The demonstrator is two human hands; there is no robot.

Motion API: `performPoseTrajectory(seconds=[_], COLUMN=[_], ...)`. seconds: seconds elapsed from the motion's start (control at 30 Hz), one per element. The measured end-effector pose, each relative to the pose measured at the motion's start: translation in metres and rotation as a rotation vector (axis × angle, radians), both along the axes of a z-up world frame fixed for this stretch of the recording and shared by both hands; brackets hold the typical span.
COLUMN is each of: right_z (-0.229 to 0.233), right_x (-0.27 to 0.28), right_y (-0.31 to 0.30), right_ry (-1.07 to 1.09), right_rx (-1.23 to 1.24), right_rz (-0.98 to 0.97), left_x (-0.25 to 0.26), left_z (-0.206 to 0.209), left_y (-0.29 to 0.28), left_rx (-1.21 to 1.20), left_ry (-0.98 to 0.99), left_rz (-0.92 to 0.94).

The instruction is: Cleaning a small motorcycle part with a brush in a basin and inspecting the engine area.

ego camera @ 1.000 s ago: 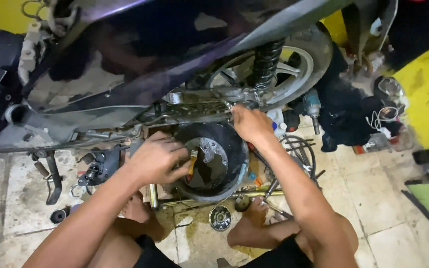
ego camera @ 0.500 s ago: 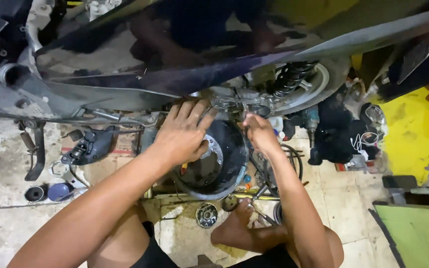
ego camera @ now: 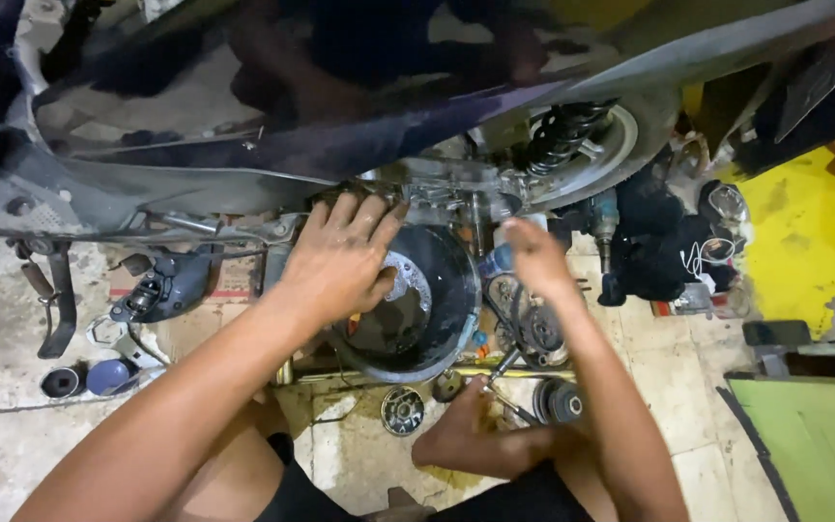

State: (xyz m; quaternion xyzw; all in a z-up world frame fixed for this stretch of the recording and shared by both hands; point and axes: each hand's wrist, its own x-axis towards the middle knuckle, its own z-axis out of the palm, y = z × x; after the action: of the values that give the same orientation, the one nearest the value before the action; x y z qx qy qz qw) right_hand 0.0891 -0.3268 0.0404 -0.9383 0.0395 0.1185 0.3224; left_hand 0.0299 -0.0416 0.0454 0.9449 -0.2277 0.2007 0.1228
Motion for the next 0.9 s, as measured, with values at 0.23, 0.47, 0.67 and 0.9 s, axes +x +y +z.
performPoseTrajectory(seconds=[0.23,0.47,0.67,0.9], right_z=[-0.019,0.043,0.048,0.063], right_x=[0.009,0.006,0.021,0.039], right_y=[0.000,-0.004,0.010,0.026], right_ry=[0.016,0.086,0.193,0.099], right_rx=[-0.410,-0.764,-0.851,-0.807], right_rz=[-0.002,0.039,0.087,0.142], left_x=[0.002,0.005,0.007,0.010], left_z=[-0.003,0.000,-0.007,-0.013], left_y=[-0.006,-0.004,-0.001,-0.003], left_rx=[0.069,0.057,0.084,0.061], left_ry=[0.032,0.010,0.037,0.035], left_rz=[0.016,0.024,0.015,0.005])
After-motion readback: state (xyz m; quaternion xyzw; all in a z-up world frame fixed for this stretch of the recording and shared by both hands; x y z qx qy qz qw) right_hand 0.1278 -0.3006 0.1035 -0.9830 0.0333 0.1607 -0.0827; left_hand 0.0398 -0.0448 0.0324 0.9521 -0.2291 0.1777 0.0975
